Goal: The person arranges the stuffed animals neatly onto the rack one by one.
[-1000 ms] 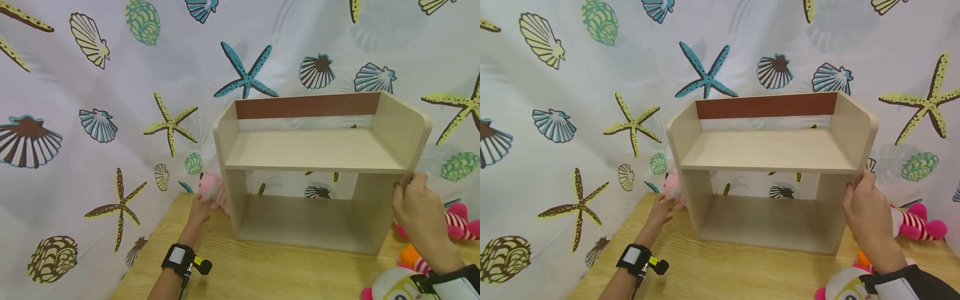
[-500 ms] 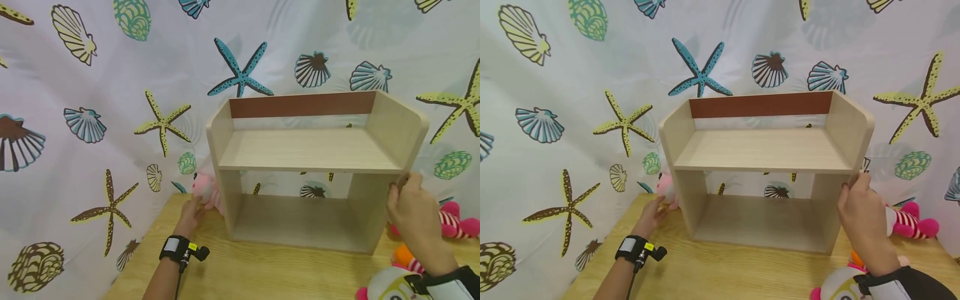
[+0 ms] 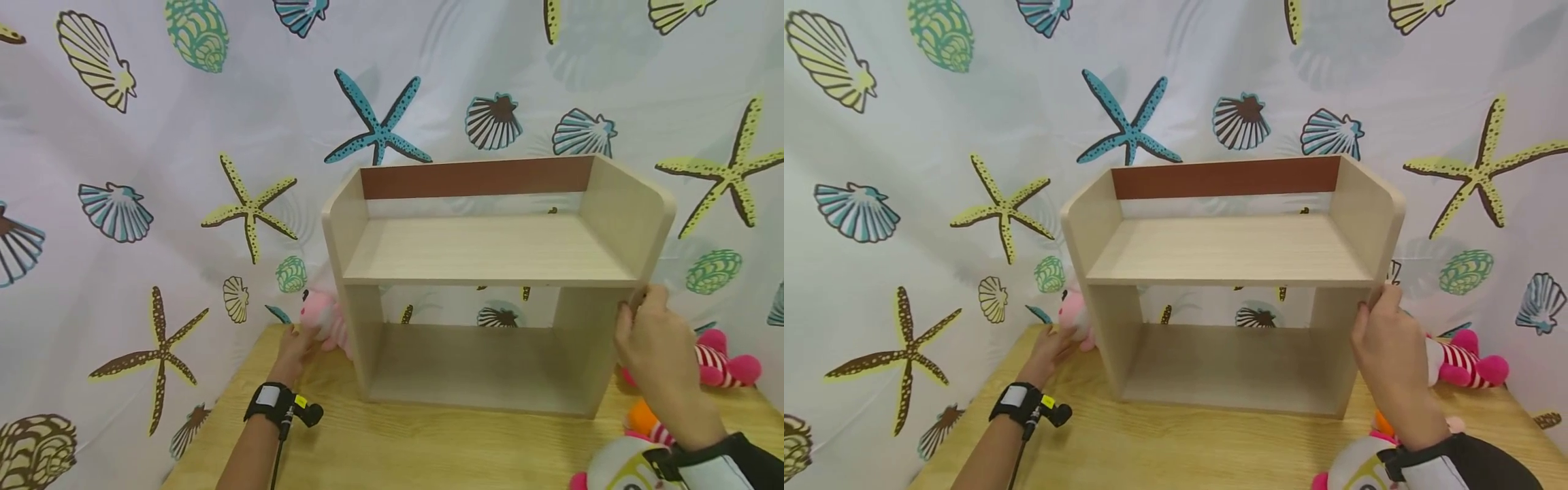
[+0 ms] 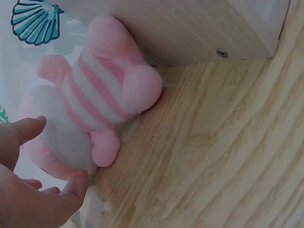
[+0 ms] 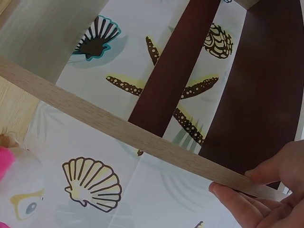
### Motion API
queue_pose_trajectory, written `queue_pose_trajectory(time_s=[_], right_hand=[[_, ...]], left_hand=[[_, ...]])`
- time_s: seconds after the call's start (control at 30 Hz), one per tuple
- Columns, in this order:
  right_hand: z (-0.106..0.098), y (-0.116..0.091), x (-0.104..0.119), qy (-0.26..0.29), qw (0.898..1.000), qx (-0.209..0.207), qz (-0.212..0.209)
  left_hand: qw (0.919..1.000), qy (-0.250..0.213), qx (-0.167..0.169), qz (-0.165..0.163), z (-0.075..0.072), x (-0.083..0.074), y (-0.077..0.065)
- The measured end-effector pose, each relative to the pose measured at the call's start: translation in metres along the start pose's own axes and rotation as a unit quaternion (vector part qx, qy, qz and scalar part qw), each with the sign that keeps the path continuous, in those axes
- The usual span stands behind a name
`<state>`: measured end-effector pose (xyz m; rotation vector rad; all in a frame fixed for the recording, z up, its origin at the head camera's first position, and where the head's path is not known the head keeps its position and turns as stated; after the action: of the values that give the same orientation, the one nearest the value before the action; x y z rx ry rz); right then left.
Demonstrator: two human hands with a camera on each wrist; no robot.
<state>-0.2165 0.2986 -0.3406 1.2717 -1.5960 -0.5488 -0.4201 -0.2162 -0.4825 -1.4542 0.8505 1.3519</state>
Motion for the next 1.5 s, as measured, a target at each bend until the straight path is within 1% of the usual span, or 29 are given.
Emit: queue_pose_trajectory(time_s=[0.07, 0.17, 0.3, 0.43, 0.6, 0.73, 0.8, 0.9, 0.97, 1.0, 1.1, 1.2, 1.27, 1.4, 1.5], right_hand=[[0.000, 0.000, 0.000, -0.001, 1.000, -0.003, -0.001], [-0.001, 0.000, -0.002, -0.001, 1.000, -0.001, -0.001], [-0.001, 0.001, -0.003, 0.004, 1.000, 0.012, -0.005], [-0.001, 0.002, -0.002, 0.004, 1.000, 0.012, -0.012], [-0.002, 0.002, -0.002, 0.004, 1.000, 0.010, -0.012], [-0.002, 0.001, -0.003, 0.008, 1.000, 0.007, -0.016], [-0.003, 0.002, -0.003, 0.011, 1.000, 0.008, -0.018], [-0.003, 0.002, -0.004, 0.012, 1.000, 0.016, -0.014], [-0.003, 0.003, -0.004, 0.012, 1.000, 0.022, -0.010], [-0.003, 0.003, -0.003, 0.013, 1.000, 0.023, -0.009], [-0.002, 0.005, -0.001, 0.016, 0.999, 0.028, -0.008], [-0.003, 0.005, 0.000, 0.016, 1.000, 0.026, -0.008], [-0.003, 0.005, -0.001, 0.014, 1.000, 0.027, -0.008], [-0.005, 0.004, -0.002, 0.012, 0.999, 0.033, -0.003], [-0.005, 0.004, -0.003, 0.010, 0.999, 0.031, -0.004]], left_hand=[[1.0000, 0.009, -0.002, -0.003, 0.001, 0.000, 0.002], [0.9997, 0.021, 0.011, -0.002, 0.006, -0.002, 0.005], [0.9985, 0.050, 0.016, 0.013, 0.009, -0.002, 0.010], [0.9960, 0.087, 0.010, 0.020, 0.007, -0.001, 0.013], [0.9926, 0.118, 0.019, 0.021, 0.003, 0.002, 0.016], [0.9897, 0.137, 0.019, 0.037, 0.000, 0.004, 0.017], [0.9857, 0.157, 0.012, 0.061, 0.000, 0.005, 0.019], [0.9799, 0.182, 0.000, 0.082, 0.002, 0.006, 0.022], [0.9787, 0.182, 0.001, 0.094, 0.004, 0.006, 0.024], [0.9790, 0.181, 0.002, 0.094, 0.004, 0.007, 0.026], [0.9815, 0.161, 0.013, 0.102, 0.003, 0.006, 0.028], [0.9793, 0.164, 0.021, 0.117, 0.002, 0.005, 0.030], [0.9786, 0.165, 0.024, 0.121, 0.000, 0.005, 0.032], [0.9767, 0.180, 0.015, 0.116, -0.004, 0.003, 0.033], [0.9753, 0.194, 0.009, 0.106, -0.006, 0.002, 0.031]])
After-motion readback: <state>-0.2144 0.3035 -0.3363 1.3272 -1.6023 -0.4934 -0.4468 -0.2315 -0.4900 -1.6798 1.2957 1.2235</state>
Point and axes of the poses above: each hand's wrist, its own y-axis towards the middle knuckle, its own z-axis out of the palm, x = y × z, the point moved 1 cm from there along y, towards the middle knuckle, and after that the axes turned 13 degrees about -x, right-handed, at the moved point
